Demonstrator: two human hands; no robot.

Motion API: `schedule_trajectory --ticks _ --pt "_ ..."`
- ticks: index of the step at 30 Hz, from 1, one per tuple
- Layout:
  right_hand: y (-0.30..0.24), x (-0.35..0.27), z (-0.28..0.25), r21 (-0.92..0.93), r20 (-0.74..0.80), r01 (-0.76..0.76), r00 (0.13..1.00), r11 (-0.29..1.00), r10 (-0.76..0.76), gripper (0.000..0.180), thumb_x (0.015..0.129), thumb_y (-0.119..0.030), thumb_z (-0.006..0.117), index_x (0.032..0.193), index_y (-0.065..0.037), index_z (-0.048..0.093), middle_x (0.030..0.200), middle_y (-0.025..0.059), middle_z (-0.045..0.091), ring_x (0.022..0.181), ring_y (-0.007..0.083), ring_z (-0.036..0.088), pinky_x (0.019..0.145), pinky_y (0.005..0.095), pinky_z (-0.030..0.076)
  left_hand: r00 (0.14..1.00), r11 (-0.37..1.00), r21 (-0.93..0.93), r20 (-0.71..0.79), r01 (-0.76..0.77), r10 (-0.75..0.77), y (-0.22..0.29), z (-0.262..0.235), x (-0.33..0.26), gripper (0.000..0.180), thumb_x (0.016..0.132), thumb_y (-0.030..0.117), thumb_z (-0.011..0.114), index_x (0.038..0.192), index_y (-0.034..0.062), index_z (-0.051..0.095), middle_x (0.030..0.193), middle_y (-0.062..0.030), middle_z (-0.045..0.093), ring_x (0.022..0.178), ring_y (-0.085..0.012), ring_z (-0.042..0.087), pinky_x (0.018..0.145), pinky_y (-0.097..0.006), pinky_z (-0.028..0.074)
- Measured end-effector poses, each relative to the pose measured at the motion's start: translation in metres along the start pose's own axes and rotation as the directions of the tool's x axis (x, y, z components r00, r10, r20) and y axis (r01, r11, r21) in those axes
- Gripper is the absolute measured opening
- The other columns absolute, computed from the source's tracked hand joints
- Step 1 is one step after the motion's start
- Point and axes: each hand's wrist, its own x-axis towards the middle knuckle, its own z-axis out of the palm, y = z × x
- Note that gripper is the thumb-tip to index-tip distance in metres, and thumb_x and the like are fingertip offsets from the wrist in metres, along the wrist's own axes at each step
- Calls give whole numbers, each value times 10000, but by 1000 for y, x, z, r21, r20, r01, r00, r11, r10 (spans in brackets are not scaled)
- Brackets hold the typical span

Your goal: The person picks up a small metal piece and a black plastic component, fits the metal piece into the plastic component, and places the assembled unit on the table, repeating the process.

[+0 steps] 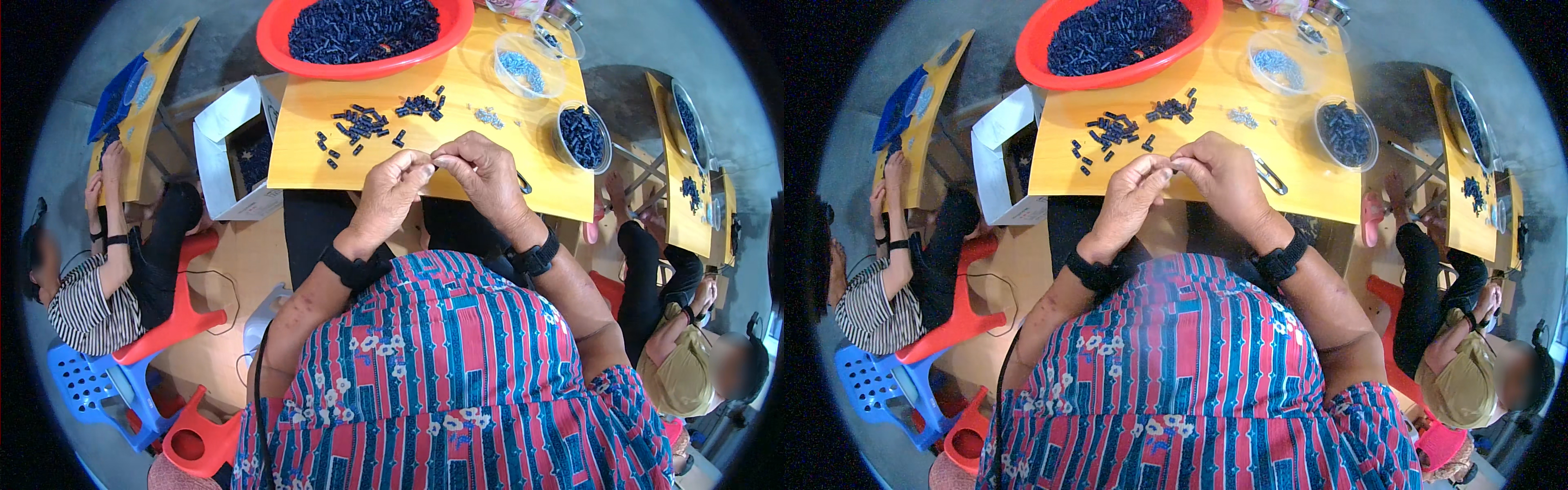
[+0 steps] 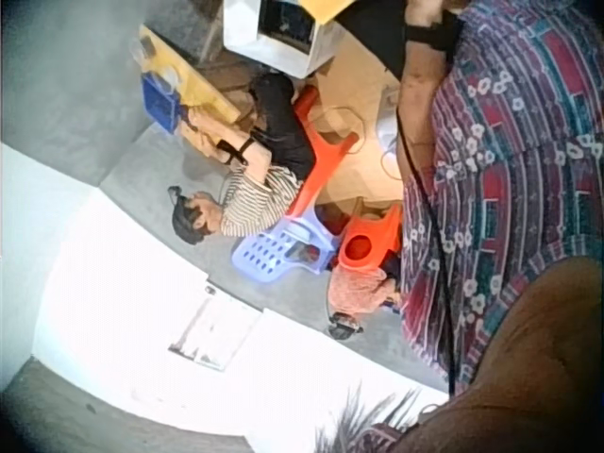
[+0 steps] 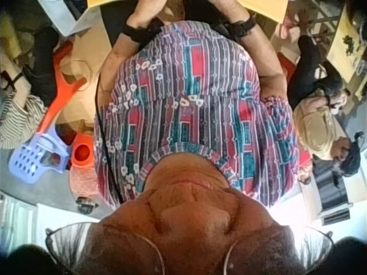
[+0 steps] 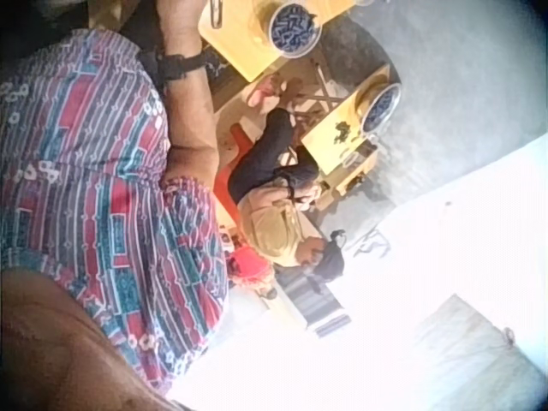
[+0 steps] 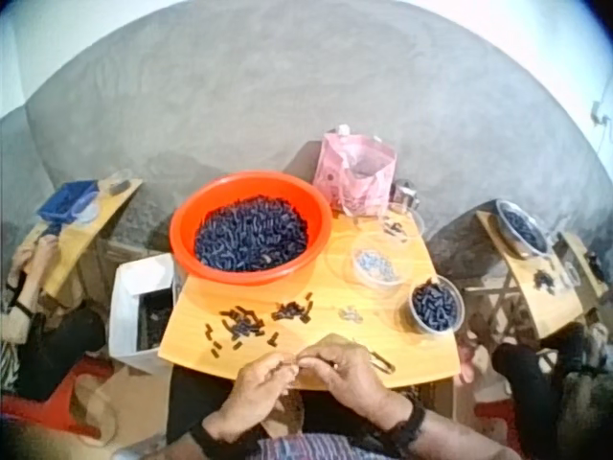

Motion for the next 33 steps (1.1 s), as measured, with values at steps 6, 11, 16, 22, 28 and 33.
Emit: schedule_trajectory --ticks 6,11,16,22,28,33 --pt "6 -4 9 -131 25 124 992 984 -122 136 800 -131 717 924 -73 727 800 127 638 768 316 631 674 401 503 989 955 282 -90 -90 120 -20 0 8 113 850 17 682 949 -37 688 818 -7 643 726 -58 566 682 -213 487" --pt "19 -7 17 -58 -15 32 999 998 -33 131 792 -115 727 909 -58 735 798 131 660 749 295 650 672 370 511 956 896 411 -152 -171 253 -23 5 12 105 800 23 713 902 -3 708 803 -56 659 701 -115 599 662 -246 494" --pt "28 -13 21 36 -22 -162 986 986 163 131 796 -112 739 899 -32 740 811 129 700 733 241 682 677 318 524 903 702 665 -94 -256 419 -29 6 14 142 746 92 746 879 47 726 822 -98 676 753 -246 630 698 -334 506" --pt "31 -14 20 64 24 -153 988 986 152 138 786 -109 756 890 -21 734 809 113 704 724 208 678 671 295 524 873 636 711 -63 -301 483 -33 5 13 113 733 120 745 826 61 720 797 -84 663 789 -285 611 722 -373 494" --pt "36 -11 17 154 82 -216 975 964 206 101 822 -85 725 900 -20 722 808 83 705 710 152 660 666 276 516 871 667 674 -72 -317 486 -30 3 11 101 737 126 747 819 72 723 796 -72 660 781 -273 606 713 -370 485" --pt "28 -2 13 487 75 -358 926 797 370 180 981 -83 562 1094 6 668 881 18 669 774 73 609 733 214 504 855 658 650 -26 -380 519 -32 -1 10 94 746 137 746 820 82 729 790 -73 654 779 -271 605 720 -362 485"
